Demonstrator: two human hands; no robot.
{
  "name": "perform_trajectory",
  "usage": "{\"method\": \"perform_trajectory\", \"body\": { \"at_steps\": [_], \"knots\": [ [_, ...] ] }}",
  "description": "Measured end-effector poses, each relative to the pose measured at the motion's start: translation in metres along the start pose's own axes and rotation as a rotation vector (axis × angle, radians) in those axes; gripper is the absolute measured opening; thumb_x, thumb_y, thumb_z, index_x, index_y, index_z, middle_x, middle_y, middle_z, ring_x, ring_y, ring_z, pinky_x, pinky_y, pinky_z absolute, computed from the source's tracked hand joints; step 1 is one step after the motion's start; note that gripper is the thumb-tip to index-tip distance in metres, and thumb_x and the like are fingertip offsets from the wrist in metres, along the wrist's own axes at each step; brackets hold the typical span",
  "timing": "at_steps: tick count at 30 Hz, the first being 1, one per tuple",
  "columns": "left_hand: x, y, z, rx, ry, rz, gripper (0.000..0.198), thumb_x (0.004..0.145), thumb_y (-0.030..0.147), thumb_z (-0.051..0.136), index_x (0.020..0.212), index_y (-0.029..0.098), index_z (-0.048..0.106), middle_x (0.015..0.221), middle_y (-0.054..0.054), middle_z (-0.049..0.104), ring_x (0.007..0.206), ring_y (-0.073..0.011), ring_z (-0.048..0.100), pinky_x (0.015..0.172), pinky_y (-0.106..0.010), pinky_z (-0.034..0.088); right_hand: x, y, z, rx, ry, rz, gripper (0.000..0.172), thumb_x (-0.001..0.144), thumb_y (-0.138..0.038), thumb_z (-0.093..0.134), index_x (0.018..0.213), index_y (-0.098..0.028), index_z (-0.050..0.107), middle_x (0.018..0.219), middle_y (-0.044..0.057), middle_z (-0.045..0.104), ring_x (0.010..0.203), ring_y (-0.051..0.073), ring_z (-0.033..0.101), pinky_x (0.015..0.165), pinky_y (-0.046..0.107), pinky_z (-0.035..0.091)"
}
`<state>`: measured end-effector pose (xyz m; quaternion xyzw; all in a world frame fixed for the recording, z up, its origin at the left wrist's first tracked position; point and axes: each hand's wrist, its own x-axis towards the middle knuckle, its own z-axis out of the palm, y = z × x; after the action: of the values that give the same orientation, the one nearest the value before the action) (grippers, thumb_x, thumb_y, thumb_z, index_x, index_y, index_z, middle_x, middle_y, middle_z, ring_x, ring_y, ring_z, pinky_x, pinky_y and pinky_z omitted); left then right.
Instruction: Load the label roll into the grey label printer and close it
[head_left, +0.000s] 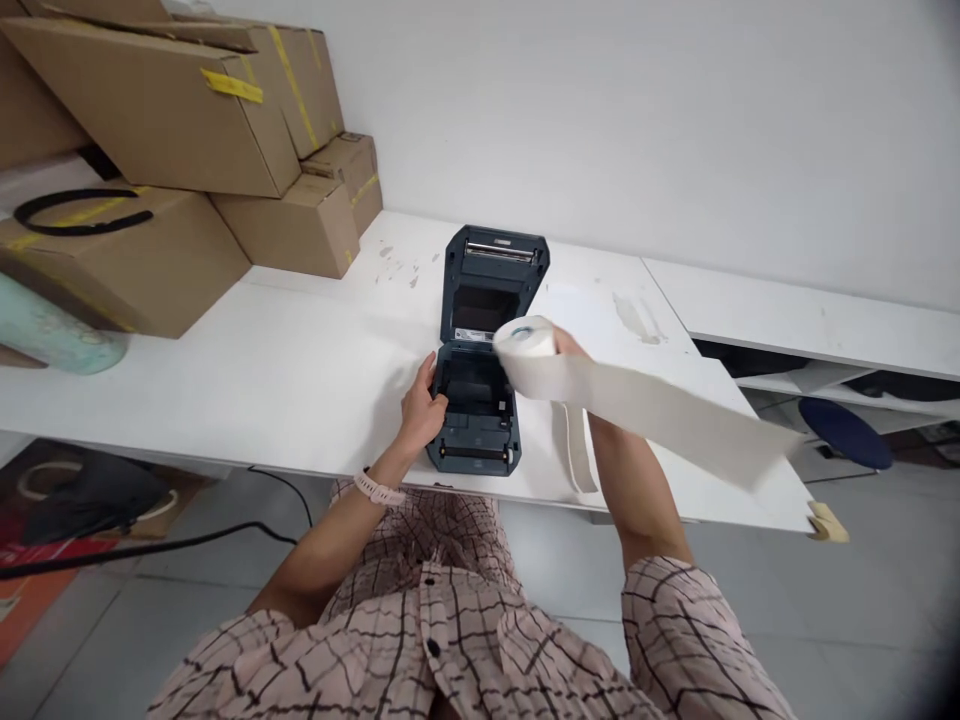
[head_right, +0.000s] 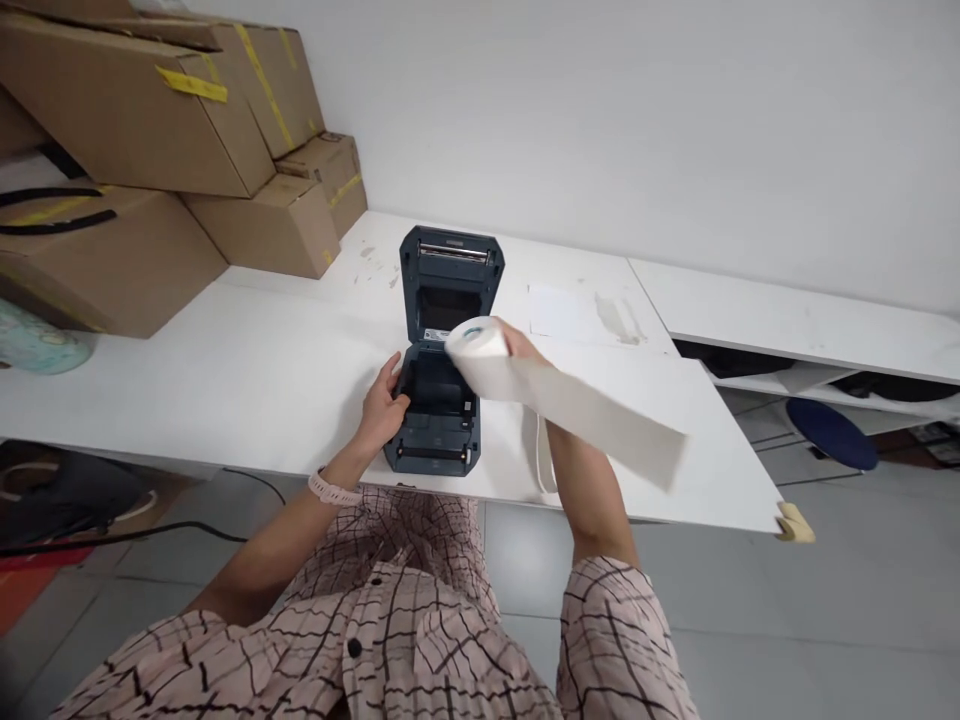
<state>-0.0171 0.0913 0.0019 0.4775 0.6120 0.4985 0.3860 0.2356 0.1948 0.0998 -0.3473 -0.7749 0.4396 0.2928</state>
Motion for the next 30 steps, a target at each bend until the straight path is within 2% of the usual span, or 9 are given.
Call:
{"method": "perform_trajectory", "body": {
  "at_steps": [3, 6, 9, 11, 13, 17, 21, 25, 30],
  "knots": [
    [0.004, -0.007, 0.0, -0.079, -0.019, -0.013, 0.087, 0.079, 0.011, 0.061, 0.161, 0.031, 0.038, 0.157, -0.006, 0.057, 0.149, -0.0295, 0.049, 0.126, -0.054, 0.036, 0.02, -0.026, 0.039, -0.332, -0.204, -0.084, 0.068, 0.066, -0.048, 0.086, 0.125, -0.02, 0.066, 0.125, 0.012, 0.072, 0.111, 0.034, 0.068, 0.098, 0.049, 0.053],
    [0.007, -0.01, -0.003, -0.204, -0.067, -0.061, 0.088, 0.083, 0.016, 0.061, 0.164, 0.028, 0.029, 0.159, -0.009, 0.054, 0.148, -0.0281, 0.05, 0.125, -0.051, 0.038, 0.038, -0.034, 0.066, -0.695, -0.411, -0.016, 0.075, 0.068, -0.05, 0.086, 0.132, -0.019, 0.064, 0.128, 0.016, 0.07, 0.113, 0.038, 0.067, 0.095, 0.051, 0.053],
    [0.006, -0.011, -0.004, -0.254, -0.091, -0.072, 0.087, 0.086, 0.02, 0.06, 0.165, 0.025, 0.024, 0.163, -0.012, 0.049, 0.149, -0.0273, 0.049, 0.124, -0.05, 0.038, 0.046, -0.029, 0.079, -0.799, -0.485, 0.085, 0.076, 0.076, -0.056, 0.081, 0.138, -0.017, 0.06, 0.135, 0.019, 0.068, 0.119, 0.041, 0.066, 0.096, 0.051, 0.054],
    [0.006, -0.012, -0.004, -0.236, -0.099, -0.047, 0.085, 0.089, 0.023, 0.059, 0.165, 0.024, 0.023, 0.165, -0.014, 0.045, 0.15, -0.027, 0.047, 0.125, -0.05, 0.037, 0.038, -0.024, 0.084, -0.823, -0.435, 0.091, 0.072, 0.084, -0.05, 0.077, 0.143, -0.015, 0.057, 0.14, 0.02, 0.066, 0.123, 0.042, 0.065, 0.098, 0.052, 0.053],
    [0.005, -0.015, -0.003, -0.212, -0.102, -0.016, 0.082, 0.091, 0.025, 0.057, 0.165, 0.025, 0.023, 0.167, -0.013, 0.043, 0.152, -0.0267, 0.045, 0.125, -0.05, 0.036, 0.017, -0.022, 0.09, -0.837, -0.311, 0.031, 0.063, 0.092, -0.04, 0.071, 0.148, -0.015, 0.054, 0.145, 0.02, 0.063, 0.13, 0.041, 0.062, 0.104, 0.054, 0.051],
    [0.004, -0.017, 0.0, -0.182, -0.092, 0.021, 0.076, 0.094, 0.029, 0.056, 0.164, 0.027, 0.027, 0.167, -0.011, 0.043, 0.153, -0.0267, 0.043, 0.127, -0.05, 0.034, -0.055, -0.028, 0.112, -0.753, -0.066, -0.134, 0.048, 0.105, -0.037, 0.054, 0.15, -0.021, 0.053, 0.152, 0.014, 0.061, 0.143, 0.034, 0.054, 0.115, 0.056, 0.047],
    [0.002, -0.014, 0.001, -0.175, -0.086, 0.042, 0.071, 0.092, 0.03, 0.058, 0.16, 0.025, 0.037, 0.168, -0.01, 0.04, 0.156, -0.0277, 0.039, 0.128, -0.047, 0.033, -0.116, -0.034, 0.14, -0.713, 0.024, -0.119, 0.046, 0.108, -0.037, 0.049, 0.152, -0.027, 0.053, 0.159, 0.01, 0.054, 0.147, 0.032, 0.051, 0.114, 0.057, 0.05],
    [0.001, -0.008, 0.001, -0.192, -0.076, 0.059, 0.07, 0.09, 0.027, 0.06, 0.157, 0.021, 0.041, 0.168, -0.012, 0.04, 0.155, -0.0287, 0.038, 0.128, -0.046, 0.033, -0.129, -0.035, 0.153, -0.7, 0.059, -0.082, 0.044, 0.108, -0.036, 0.047, 0.151, -0.028, 0.053, 0.162, 0.009, 0.05, 0.15, 0.032, 0.048, 0.116, 0.058, 0.048],
    [0.001, -0.002, -0.002, -0.24, -0.121, 0.049, 0.071, 0.088, 0.024, 0.062, 0.155, 0.022, 0.041, 0.168, -0.013, 0.041, 0.154, -0.0288, 0.041, 0.126, -0.046, 0.036, -0.124, -0.033, 0.143, -0.665, 0.029, -0.098, 0.04, 0.108, -0.033, 0.049, 0.145, -0.021, 0.058, 0.159, 0.012, 0.054, 0.148, 0.032, 0.048, 0.115, 0.056, 0.047]
  ]
}}
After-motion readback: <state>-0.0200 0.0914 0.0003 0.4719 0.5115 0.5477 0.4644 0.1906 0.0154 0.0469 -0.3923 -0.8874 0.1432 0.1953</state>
